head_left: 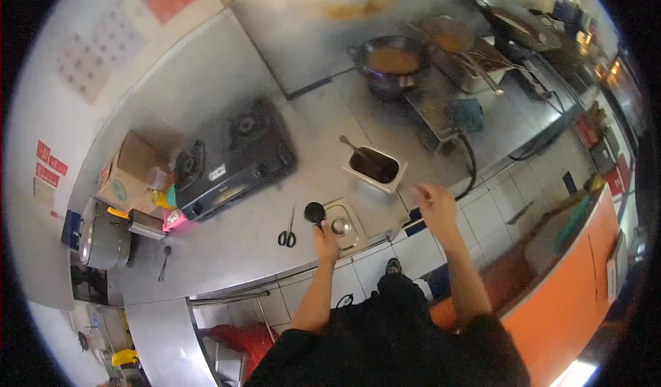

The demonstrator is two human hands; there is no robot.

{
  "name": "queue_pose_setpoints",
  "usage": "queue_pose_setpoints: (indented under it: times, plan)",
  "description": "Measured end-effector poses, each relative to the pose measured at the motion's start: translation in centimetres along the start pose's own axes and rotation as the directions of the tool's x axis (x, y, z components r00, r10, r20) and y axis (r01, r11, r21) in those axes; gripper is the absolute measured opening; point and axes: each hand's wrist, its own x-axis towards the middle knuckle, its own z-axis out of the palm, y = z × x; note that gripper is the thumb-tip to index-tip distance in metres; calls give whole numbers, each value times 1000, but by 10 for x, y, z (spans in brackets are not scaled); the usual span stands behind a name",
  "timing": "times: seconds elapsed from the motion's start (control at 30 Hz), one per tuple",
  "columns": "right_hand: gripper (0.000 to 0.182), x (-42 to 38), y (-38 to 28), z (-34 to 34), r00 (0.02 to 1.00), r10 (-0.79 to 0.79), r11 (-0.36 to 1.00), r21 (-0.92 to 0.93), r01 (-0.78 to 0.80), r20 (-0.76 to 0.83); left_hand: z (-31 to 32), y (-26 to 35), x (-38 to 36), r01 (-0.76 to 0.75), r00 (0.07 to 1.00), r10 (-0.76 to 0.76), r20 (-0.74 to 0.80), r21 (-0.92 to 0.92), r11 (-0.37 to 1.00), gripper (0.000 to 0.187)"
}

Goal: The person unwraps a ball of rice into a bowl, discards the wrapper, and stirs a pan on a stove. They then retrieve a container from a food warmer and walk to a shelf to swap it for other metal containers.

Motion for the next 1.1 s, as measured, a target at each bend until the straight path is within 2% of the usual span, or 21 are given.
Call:
queue_pose_setpoints:
  times: [0.03, 0.07, 0.1, 0.17, 0.2, 0.27, 0.33, 0.4, 0.47, 0.5, 0.53, 0.6, 0.67, 0.7, 0.8, 0.9, 1.0, 1.1]
  plan:
    - [29, 50, -10, 25, 990, -16, 996, -83, 28, 138, 9, -11, 12, 3, 999, -4, 33, 27, 1000, 41]
    - [34, 94, -17, 52, 968, -80, 993, -65, 98, 239, 13, -17, 20, 11, 998, -14, 68, 52, 999, 41]
    - [37, 130, -25, 76, 940, -102, 964, -200, 174, 325, 9, -5, 22, 74, 995, -78, 64, 72, 995, 39]
    - [36, 180, -27, 133, 874, -6, 930, -319, 184, 486, -2, 2, 17, -132, 988, 147, -52, 221, 966, 36]
    - [35, 193, -21, 154, 846, 34, 933, -319, 164, 533, -10, 7, 15, -229, 960, 267, -89, 304, 925, 35]
    - [34, 209, -17, 190, 788, 110, 938, -325, 119, 606, -42, 32, -2, -12, 999, 23, -48, 208, 978, 34]
    - [33, 210, -8, 205, 835, 13, 976, -190, 111, 551, -73, 52, -18, 197, 980, -197, -12, 143, 970, 32]
    - [32, 194, -2, 197, 862, -46, 991, -86, 103, 504, -104, 55, -36, 392, 918, -397, 17, 118, 912, 31]
    - [31, 188, -5, 154, 894, -73, 996, -18, 90, 442, -128, 19, -53, 268, 963, -263, -53, 212, 940, 34]
    - [29, 183, -11, 124, 913, -47, 996, -56, 76, 406, -130, 6, -55, 199, 979, -184, -83, 241, 950, 35]
    - [28, 170, -12, 97, 928, -23, 993, -96, 63, 373, -129, 0, -58, 268, 961, -258, -98, 103, 958, 32]
    - [23, 140, 2, 64, 985, 16, 999, 42, -23, 170, -126, -6, -58, 390, 909, -407, -93, -162, 907, 27]
    - [20, 106, 11, 39, 997, -30, 1000, -2, 31, 70, -114, 10, -40, 288, 957, -291, -6, -119, 950, 26]
    - [19, 88, 20, 34, 998, 10, 999, 50, -13, 65, -106, 26, -29, 232, 973, -230, 35, -96, 968, 25]
    - [18, 48, 33, 28, 980, 192, 955, 220, -200, 58, -79, 108, 11, 204, 963, -207, 175, 33, 978, 22]
    - [15, 26, 44, 33, 980, 198, 938, 295, -183, -21, -41, 149, 39, 1, 983, -12, 182, 64, 998, 22]
    - [12, 18, 51, 29, 1000, -12, 983, 181, 12, -3, -6, 181, 59, -112, 988, 92, 125, 164, 980, 22]
    - [12, 17, 70, 32, 969, -241, 946, 238, 220, 61, 27, 218, 67, 16, 998, -13, 63, -49, 999, 23]
